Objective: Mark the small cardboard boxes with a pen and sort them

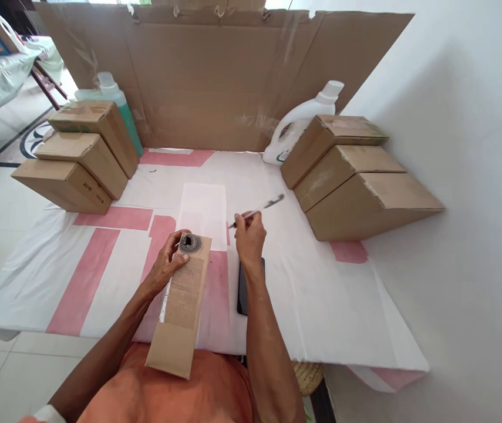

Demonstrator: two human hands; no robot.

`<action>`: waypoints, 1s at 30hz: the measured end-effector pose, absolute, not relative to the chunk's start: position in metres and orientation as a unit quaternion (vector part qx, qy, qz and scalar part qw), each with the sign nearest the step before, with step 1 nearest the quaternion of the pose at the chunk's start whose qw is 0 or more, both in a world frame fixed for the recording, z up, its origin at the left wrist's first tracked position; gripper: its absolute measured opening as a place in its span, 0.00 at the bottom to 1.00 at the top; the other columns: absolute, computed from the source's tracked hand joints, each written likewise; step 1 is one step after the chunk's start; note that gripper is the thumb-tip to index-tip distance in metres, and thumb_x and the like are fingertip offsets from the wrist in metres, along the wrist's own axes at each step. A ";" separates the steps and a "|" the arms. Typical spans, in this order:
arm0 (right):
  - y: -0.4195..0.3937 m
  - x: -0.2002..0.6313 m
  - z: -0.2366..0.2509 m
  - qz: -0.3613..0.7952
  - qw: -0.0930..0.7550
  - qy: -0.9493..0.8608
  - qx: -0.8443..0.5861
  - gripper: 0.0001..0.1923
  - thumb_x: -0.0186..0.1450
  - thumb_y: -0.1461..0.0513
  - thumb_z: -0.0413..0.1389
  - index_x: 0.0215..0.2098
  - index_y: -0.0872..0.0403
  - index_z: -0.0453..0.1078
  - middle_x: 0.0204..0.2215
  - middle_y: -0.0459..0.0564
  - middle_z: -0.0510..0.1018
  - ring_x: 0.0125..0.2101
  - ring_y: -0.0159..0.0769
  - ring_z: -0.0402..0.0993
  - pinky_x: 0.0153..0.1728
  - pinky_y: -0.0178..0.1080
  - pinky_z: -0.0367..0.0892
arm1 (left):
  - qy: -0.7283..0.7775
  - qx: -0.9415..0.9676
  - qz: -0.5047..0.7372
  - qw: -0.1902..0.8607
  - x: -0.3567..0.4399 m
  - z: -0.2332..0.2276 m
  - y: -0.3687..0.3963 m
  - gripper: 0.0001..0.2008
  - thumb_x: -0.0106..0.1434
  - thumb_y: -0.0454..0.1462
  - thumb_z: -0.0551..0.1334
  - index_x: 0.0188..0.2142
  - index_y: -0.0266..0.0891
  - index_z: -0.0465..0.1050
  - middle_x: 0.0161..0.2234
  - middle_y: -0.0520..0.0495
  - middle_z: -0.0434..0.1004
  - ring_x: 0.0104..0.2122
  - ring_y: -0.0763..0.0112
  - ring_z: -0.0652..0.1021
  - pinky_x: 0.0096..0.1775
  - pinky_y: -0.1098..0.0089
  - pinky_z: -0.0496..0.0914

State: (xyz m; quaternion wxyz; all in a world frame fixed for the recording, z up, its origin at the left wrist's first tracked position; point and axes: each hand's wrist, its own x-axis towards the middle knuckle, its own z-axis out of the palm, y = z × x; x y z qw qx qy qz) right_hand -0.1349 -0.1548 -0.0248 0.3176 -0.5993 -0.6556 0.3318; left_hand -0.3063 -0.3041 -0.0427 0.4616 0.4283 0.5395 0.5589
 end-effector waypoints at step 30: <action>-0.251 -0.045 -0.056 0.202 -0.004 -0.685 -0.700 0.28 0.69 0.47 0.60 0.55 0.60 0.66 0.51 0.68 0.76 0.55 0.60 0.74 0.48 0.49 0.71 | 0.555 0.437 0.536 0.463 -0.310 -0.042 -0.304 0.31 0.64 0.48 0.66 0.64 0.44 0.64 0.64 0.39 0.69 0.64 0.46 0.70 0.64 0.49 0.64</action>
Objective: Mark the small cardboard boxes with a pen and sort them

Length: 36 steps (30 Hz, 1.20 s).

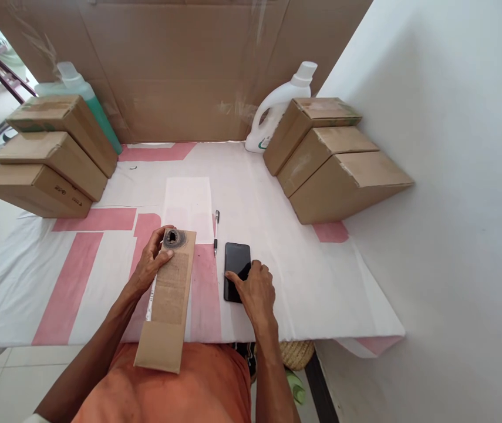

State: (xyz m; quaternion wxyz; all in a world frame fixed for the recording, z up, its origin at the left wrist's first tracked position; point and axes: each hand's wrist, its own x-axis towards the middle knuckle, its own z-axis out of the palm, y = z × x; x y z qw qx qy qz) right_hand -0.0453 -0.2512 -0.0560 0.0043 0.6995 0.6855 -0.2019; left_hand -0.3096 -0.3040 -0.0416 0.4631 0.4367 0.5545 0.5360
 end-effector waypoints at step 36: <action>-0.270 -0.131 0.041 -0.836 -0.295 0.303 0.350 0.21 0.56 0.59 0.70 0.46 0.53 0.77 0.37 0.51 0.87 0.32 0.45 0.86 0.35 0.43 0.82 | 0.552 0.430 0.553 0.453 -0.308 -0.042 -0.302 0.32 0.64 0.55 0.66 0.62 0.44 0.66 0.64 0.39 0.70 0.64 0.47 0.71 0.65 0.50 0.64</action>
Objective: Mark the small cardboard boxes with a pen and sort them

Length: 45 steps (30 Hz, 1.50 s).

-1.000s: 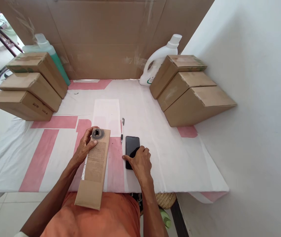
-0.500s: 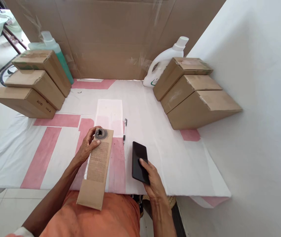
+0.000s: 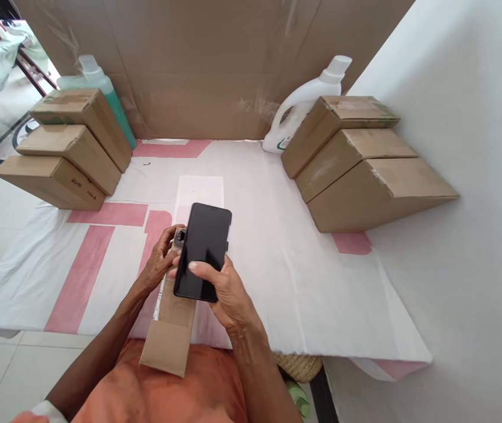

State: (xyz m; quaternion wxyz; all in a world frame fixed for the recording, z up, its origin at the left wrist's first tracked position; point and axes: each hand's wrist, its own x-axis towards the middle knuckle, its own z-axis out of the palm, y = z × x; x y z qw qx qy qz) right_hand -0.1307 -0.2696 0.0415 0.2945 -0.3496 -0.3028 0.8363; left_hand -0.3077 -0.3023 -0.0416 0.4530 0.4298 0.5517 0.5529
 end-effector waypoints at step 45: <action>-0.257 -0.045 -0.020 0.673 0.419 -0.256 -0.553 0.35 0.52 0.38 0.72 0.43 0.57 0.78 0.31 0.56 0.87 0.28 0.46 0.86 0.29 0.41 0.82 | 0.541 0.458 0.570 0.416 -0.304 -0.022 -0.320 0.30 0.62 0.45 0.67 0.62 0.44 0.66 0.60 0.41 0.73 0.60 0.49 0.72 0.63 0.49 0.63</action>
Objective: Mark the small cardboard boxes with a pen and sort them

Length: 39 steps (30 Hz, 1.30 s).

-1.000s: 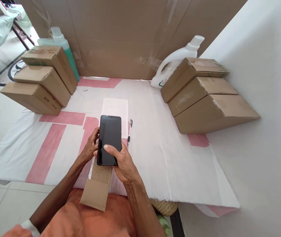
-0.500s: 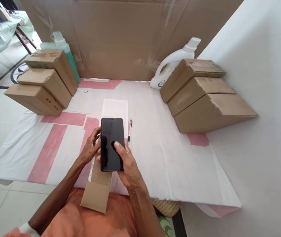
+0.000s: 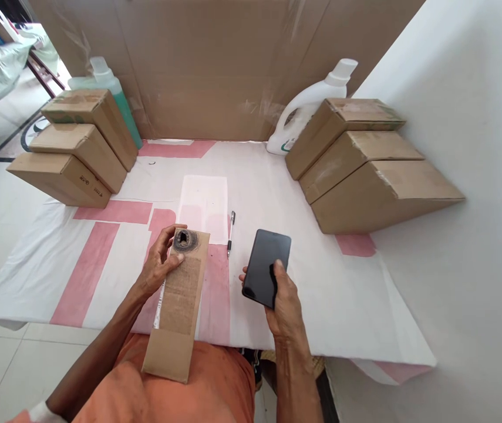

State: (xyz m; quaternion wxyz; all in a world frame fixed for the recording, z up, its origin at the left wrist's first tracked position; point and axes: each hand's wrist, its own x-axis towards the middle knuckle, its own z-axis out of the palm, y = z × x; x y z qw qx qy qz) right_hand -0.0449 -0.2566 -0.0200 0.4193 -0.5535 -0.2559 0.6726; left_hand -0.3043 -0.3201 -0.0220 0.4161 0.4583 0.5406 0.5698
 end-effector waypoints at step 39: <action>-0.267 -0.058 -0.033 0.176 -0.128 -0.657 -0.722 0.28 0.77 0.47 0.46 0.48 0.63 0.76 0.40 0.74 0.82 0.44 0.65 0.83 0.42 0.56 0.73 | 0.570 0.380 0.593 0.423 -0.298 -0.058 -0.332 0.33 0.75 0.57 0.51 0.72 0.44 0.60 0.73 0.41 0.60 0.72 0.53 0.62 0.70 0.53 0.58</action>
